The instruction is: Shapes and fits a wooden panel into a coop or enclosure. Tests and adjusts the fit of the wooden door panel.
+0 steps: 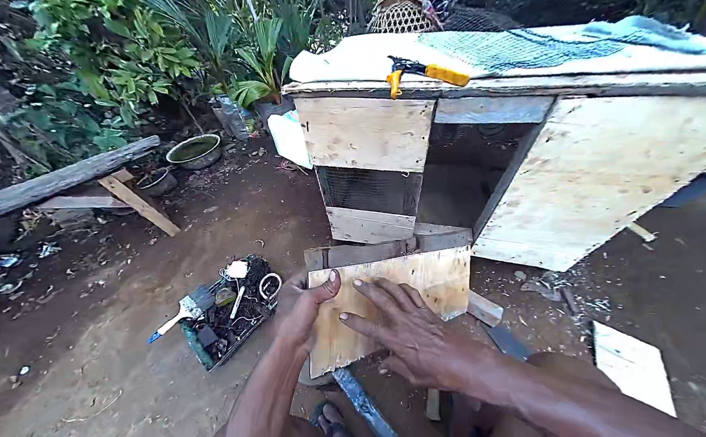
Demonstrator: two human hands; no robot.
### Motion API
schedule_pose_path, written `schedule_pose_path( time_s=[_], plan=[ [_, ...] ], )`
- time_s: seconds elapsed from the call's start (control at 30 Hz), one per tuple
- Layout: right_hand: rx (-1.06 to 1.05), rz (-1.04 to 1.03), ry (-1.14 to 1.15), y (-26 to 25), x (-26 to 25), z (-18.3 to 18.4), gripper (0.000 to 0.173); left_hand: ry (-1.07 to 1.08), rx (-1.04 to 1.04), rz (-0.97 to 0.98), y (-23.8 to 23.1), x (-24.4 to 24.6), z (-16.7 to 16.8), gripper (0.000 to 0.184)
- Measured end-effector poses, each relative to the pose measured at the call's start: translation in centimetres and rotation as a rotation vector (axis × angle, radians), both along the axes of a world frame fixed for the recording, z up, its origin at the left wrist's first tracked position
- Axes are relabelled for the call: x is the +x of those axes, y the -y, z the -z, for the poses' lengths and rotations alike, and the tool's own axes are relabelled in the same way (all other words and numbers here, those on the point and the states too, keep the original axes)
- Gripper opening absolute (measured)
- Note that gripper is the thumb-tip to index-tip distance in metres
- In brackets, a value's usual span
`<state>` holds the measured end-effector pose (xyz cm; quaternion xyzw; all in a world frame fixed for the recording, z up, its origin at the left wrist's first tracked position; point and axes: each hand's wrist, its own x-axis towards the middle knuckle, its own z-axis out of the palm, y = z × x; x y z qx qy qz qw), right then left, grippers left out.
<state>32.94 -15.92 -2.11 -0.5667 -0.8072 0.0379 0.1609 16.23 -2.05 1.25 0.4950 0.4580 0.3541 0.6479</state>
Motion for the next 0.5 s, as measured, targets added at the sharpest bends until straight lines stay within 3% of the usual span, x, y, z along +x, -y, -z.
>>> schedule_pose_path(
  time_s=[0.1,0.17,0.33,0.4,0.5],
  plan=[
    [0.103,0.123,-0.063,-0.3,1.4,-1.6,0.084,-0.120,0.126,0.094,-0.3,1.5,0.8,0.016],
    [0.119,0.222,-0.126,-0.5,3.0,-2.6,0.078,-0.108,0.052,0.100,-0.9,2.3,1.8,0.019],
    [-0.191,0.317,-0.134,0.0,5.6,-1.5,0.084,0.040,-0.175,0.019,-2.3,3.7,3.7,0.027],
    [-0.311,0.287,-0.116,0.3,5.7,-0.8,0.085,0.031,-0.159,0.023,-2.4,4.0,4.0,0.026],
    [-0.316,0.294,-0.144,0.3,5.8,-0.7,0.081,0.001,-0.093,0.055,-2.4,4.2,3.6,0.025]
  ],
)
